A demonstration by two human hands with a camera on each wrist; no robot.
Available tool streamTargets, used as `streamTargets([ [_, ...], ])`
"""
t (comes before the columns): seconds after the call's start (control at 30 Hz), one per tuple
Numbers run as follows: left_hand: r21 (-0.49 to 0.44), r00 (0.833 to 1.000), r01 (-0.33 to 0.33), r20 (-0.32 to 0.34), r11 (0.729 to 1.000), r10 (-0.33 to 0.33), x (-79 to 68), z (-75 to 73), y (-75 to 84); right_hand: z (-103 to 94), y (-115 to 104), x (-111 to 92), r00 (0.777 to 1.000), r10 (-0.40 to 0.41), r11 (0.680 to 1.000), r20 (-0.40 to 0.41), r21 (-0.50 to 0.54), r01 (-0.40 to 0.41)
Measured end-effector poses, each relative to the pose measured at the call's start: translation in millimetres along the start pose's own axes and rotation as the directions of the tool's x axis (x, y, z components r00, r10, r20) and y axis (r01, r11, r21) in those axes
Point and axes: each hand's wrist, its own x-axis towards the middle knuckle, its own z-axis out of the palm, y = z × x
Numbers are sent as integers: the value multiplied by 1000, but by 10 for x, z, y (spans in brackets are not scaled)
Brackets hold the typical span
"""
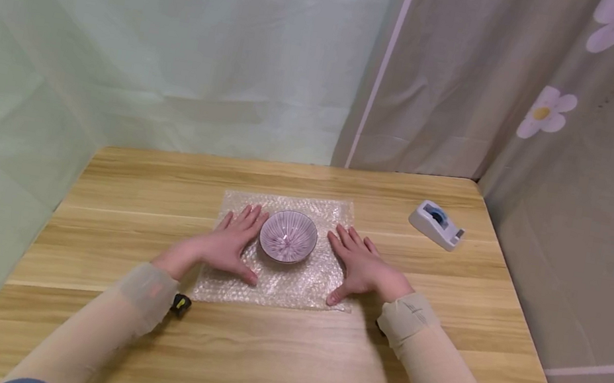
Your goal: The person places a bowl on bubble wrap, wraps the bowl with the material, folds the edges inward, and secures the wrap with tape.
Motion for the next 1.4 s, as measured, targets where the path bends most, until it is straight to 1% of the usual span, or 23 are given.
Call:
streamTargets([
  [0.2, 4, 1000, -12, -5, 1000, 12, 9, 3, 4, -5, -3, -5, 1000, -1, 1000, -3, -1, 1],
  [0.27, 2, 1000, -12, 8, 1000, 12, 15, 7, -1, -6, 1, -5, 1000, -2, 1000, -4, 0, 2],
  [0.3, -8, 1000, -19, 9, 1000, 19, 28, 37, -31, -9, 1, -7, 1000, -2, 1000, -2, 1, 2],
  [0.37, -8, 999, -11, 33, 1000, 11, 37, 51, -45, -7, 7, -4, 1000, -7, 1000, -3, 2, 7],
  [0.5, 42, 998, 8, 62, 999, -11, 48, 72, -51, 3, 15, 1, 1000, -22, 1000, -10, 7, 22],
  [0.6, 81, 997, 17, 71, 997, -23, 46, 41, -10, 6, 21, 0, 1000, -24, 1000, -14, 11, 24],
  [0.77, 23, 997, 17, 70, 1000, -19, 68, 51, -19, -3, 28, -16, 1000, -16, 1000, -6, 10, 16],
  [0.83, -1, 998, 19, 67, 1000, -19, 79, 76, -42, -3, 36, -23, 1000, -25, 1000, -6, 11, 25],
  [0.97, 3, 998, 18, 55, 1000, -19, 124, 167, -125, 5, 61, -36, 999, -40, 999, -9, 9, 40],
  [1.1, 14, 998, 31, 54, 999, -31, 176, 242, -209, 13, 92, -30, 998, -53, 999, -16, 8, 53],
  [1.23, 33, 995, 61, 73, 998, -64, 210, 259, -236, 7, 104, -30, 996, -87, 996, -30, 25, 88],
  [1.4, 59, 991, 82, 97, 995, -88, 227, 239, -201, 3, 125, -91, 988, -135, 990, -73, 28, 137],
])
